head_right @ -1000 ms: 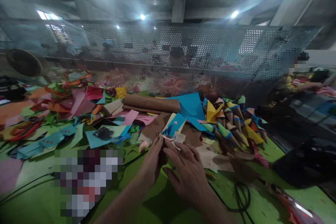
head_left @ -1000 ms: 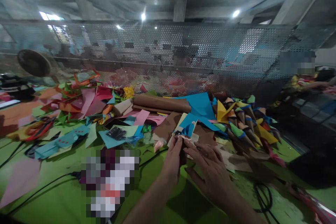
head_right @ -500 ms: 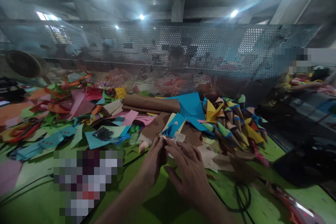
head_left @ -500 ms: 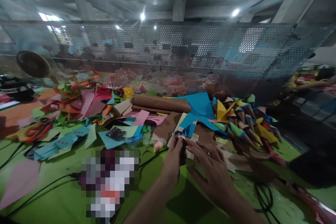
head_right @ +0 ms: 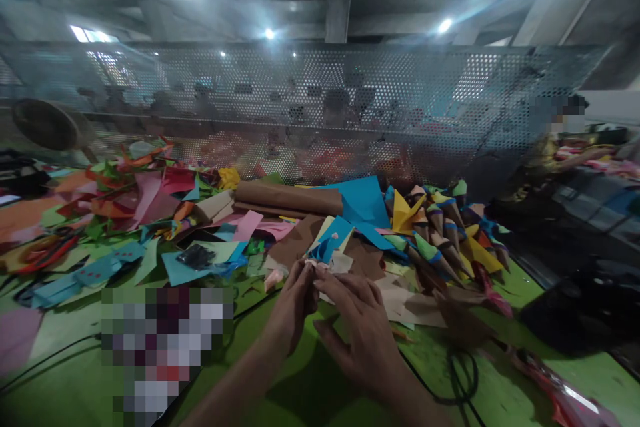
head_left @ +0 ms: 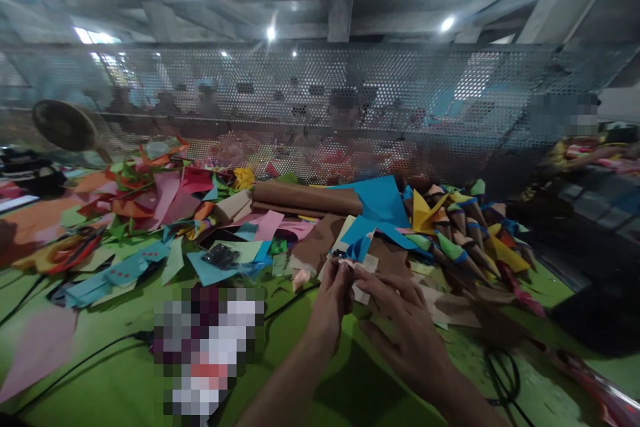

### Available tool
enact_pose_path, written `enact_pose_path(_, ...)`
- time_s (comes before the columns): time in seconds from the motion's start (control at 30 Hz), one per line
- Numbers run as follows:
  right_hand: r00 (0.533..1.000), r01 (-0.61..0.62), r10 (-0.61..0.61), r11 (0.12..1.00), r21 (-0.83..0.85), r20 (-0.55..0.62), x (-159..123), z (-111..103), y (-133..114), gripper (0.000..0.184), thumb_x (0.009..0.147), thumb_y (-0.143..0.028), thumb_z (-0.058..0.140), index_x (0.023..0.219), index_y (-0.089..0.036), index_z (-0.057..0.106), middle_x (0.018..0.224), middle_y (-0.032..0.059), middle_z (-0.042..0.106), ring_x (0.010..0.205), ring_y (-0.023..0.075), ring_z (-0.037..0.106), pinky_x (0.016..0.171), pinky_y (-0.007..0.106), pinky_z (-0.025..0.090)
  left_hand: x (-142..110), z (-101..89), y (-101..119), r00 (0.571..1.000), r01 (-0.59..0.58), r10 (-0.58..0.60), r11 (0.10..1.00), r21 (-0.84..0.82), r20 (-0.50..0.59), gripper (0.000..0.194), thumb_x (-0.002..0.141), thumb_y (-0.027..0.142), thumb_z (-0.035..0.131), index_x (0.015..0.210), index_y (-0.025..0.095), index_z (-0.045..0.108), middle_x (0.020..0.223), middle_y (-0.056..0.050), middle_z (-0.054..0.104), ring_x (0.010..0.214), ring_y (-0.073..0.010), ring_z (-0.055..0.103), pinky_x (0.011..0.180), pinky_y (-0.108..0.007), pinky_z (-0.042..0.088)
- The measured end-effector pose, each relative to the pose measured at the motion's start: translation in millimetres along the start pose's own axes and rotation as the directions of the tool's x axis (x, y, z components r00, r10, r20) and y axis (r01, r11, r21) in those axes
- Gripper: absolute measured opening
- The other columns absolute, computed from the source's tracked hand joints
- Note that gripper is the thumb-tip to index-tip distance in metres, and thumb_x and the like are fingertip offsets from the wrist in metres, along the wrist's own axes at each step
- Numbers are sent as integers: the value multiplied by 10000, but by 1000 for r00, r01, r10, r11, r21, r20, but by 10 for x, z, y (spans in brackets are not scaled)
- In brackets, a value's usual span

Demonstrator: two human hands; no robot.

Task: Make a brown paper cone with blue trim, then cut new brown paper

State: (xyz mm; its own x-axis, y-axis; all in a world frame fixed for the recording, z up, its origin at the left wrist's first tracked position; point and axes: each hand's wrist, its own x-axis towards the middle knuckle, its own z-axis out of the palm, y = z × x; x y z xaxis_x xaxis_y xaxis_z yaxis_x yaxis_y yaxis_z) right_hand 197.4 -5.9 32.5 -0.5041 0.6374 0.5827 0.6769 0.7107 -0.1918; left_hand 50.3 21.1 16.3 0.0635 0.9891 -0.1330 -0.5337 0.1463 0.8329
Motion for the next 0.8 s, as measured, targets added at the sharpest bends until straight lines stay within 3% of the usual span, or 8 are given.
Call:
enact_pose_path(0.17, 1000, 20, -19, 998, -66, 14, 16, 32, 10, 505, 910, -229, 573, 1390, -230, 416, 1468, 38, 507, 1273, 253, 428, 1006, 420, 334, -9, -1, 1, 999, -11, 14, 997, 72, -42, 436, 760, 590, 693, 983, 238, 566, 765, 39, 491, 610, -83, 403, 546, -186, 328)
enact_pose_path(0.3, 1000, 0, -1, 995, -103, -9, 32, 31, 8, 491, 914, -227, 566, 1386, -225, 428, 1459, 32, 520, 1249, 259, 445, 1014, 430, 323, -23, 2, 27, 991, -128, 131, 986, 109, -14, 414, 764, 548, 715, 1011, 235, 604, 993, -28, 584, 900, -148, 537, 758, -213, 425)
enact_pose_path(0.4, 1000, -16, 15, 998, -64, -15, 39, 9, -3, 494, 910, -225, 562, 1386, -221, 428, 1452, 48, 526, 1248, 262, 447, 999, 426, 349, -31, 3, 32, 995, -100, 100, 988, 114, 0, 379, 793, 548, 687, 972, 229, 588, 815, 8, 551, 725, -116, 498, 630, -201, 388)
enact_pose_path(0.47, 999, -25, 25, 1000, -9, -22, 41, -13, -7, 502, 907, -229, 561, 1390, -219, 422, 1449, 64, 524, 1250, 261, 449, 980, 415, 378, -27, -3, 15, 999, -54, 53, 994, 92, 9, 359, 817, 555, 658, 923, 227, 558, 657, 54, 450, 566, -88, 378, 519, -200, 297)
enact_pose_path(0.57, 997, -38, 39, 999, 30, -61, 38, -37, 1, 486, 910, -230, 561, 1378, -224, 431, 1432, 75, 535, 1245, 260, 455, 971, 413, 397, -2, -13, -19, 1000, -6, 7, 999, -40, 20, 362, 820, 556, 655, 869, 223, 524, 597, 79, 387, 505, -71, 302, 481, -196, 235)
enact_pose_path(0.7, 998, -28, 28, 1000, 3, -58, 23, -28, 31, 495, 909, -225, 567, 1384, -224, 425, 1416, 73, 550, 1237, 265, 460, 974, 423, 393, 23, -1, -20, 994, 96, -103, 973, -210, -23, 425, 712, 535, 770, 913, 220, 569, 638, 75, 483, 502, -56, 378, 474, -179, 262)
enact_pose_path(0.8, 999, -14, 13, 999, -41, -31, 19, -6, 41, 499, 913, -232, 565, 1390, -220, 419, 1431, 77, 539, 1238, 266, 461, 984, 431, 380, 18, 15, 7, 990, 114, -130, 958, -263, -47, 473, 650, 515, 821, 964, 215, 633, 749, 31, 628, 604, -87, 536, 523, -184, 353)
